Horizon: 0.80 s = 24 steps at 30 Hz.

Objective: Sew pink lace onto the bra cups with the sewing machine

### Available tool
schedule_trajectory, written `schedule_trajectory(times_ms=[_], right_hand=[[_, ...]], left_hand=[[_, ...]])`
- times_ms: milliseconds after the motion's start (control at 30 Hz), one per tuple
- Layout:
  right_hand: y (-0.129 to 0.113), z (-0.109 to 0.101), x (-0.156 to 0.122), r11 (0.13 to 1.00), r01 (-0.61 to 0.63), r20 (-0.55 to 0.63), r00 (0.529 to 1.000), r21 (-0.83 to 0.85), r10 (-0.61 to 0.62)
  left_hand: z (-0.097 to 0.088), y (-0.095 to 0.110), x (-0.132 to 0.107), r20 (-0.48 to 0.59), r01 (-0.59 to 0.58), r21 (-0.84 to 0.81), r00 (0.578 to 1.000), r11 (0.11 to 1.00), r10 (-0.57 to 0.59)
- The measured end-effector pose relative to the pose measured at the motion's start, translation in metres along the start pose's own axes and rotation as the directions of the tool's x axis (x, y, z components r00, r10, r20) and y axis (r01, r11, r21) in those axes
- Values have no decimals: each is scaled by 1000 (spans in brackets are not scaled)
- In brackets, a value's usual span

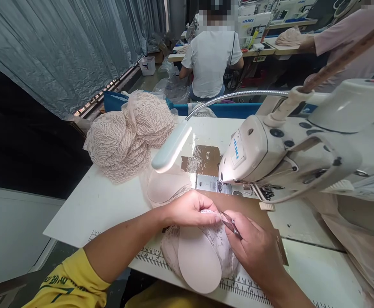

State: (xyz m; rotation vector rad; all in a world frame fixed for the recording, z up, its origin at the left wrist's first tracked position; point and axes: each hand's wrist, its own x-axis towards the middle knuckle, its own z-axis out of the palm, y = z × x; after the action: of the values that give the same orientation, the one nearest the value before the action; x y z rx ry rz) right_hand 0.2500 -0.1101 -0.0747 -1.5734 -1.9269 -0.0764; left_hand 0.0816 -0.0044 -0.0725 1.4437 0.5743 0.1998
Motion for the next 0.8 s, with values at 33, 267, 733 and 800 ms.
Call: schedule_trajectory(times_ms=[33, 267, 733, 800], right_hand=[[0, -1, 0, 1000, -7, 10, 1000, -3, 7], [2, -19, -6, 964, -189, -92, 974, 188, 209], [-7, 9, -9, 920, 201, 381, 865, 335, -327], [-7, 9, -10, 922, 195, 396, 859, 333, -324]], left_hand=[[0, 0, 0, 5, -3, -3, 1000, 1000, 3], [-5, 1, 0, 7, -1, 20, 1000, 1000, 1], [-9, 6, 1, 88, -24, -230, 995, 973, 46], [-11, 8, 2, 35, -47, -259, 998, 965, 58]])
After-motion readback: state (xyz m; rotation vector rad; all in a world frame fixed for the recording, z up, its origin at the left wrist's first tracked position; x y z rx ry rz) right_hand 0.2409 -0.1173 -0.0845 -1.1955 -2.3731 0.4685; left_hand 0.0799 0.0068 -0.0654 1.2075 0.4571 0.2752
